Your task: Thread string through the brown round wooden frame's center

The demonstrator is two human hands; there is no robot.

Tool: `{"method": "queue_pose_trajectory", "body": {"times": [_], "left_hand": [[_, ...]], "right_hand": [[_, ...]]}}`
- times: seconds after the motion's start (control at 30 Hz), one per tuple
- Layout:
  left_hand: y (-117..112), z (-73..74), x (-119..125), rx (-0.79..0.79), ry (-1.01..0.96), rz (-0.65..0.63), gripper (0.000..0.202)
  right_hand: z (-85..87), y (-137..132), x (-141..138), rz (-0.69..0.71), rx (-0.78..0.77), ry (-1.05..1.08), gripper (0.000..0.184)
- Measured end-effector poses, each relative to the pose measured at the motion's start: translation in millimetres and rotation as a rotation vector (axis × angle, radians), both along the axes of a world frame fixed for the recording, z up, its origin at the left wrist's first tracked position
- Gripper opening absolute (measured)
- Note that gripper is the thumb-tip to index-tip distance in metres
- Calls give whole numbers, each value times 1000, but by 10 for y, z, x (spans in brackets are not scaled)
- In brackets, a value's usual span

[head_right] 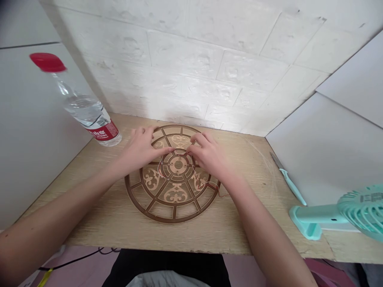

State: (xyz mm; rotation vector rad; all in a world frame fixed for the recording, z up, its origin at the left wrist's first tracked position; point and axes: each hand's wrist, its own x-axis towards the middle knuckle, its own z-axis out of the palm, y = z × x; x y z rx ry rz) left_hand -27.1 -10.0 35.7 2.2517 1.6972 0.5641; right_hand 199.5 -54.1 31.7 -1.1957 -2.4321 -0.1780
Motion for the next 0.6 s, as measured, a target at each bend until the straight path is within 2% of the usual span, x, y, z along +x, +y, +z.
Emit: {"method": "queue_pose_trajectory", "body": {"times": [0.13, 0.3, 0.43, 0.6], "left_hand": [[0, 8, -7, -2, 20, 12, 97], [7, 6, -18, 38, 44, 28, 98], [12, 6, -13, 29, 57, 45, 98], [19, -9, -14, 32, 57, 37, 95]], "right_hand": [[64, -17, 1, -48, -96, 134, 20], [265, -132, -19, -297, -371, 149, 26], [319, -241, -62, -322, -585, 11, 26], [238, -272, -47, -307, -603, -47, 17]]}}
